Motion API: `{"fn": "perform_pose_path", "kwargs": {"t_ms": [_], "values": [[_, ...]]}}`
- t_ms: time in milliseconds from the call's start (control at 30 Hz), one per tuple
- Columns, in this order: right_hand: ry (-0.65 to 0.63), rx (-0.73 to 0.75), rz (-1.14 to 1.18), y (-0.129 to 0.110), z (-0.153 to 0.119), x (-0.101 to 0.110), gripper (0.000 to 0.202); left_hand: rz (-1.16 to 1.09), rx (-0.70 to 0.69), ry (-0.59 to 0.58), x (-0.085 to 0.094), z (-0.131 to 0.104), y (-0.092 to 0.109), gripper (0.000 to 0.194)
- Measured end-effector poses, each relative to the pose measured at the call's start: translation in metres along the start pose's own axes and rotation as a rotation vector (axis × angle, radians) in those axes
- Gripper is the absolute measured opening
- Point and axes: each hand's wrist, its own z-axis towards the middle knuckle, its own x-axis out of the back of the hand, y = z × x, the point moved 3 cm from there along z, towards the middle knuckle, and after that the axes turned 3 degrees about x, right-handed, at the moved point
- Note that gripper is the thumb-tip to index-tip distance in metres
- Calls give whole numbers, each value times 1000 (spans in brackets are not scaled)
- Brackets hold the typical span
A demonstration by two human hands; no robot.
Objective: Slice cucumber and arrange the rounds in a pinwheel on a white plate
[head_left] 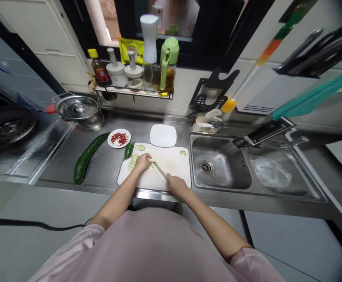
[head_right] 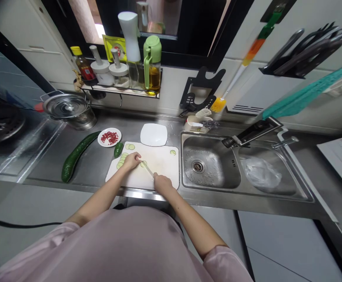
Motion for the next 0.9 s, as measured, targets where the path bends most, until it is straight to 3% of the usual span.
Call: {"fn": "perform_pose_path", "kwargs": {"t_ms": [900], "values": [[-2,-29,-14,2,-12,-2,32,12,-8,-4,-1,3,-1,19]]}}
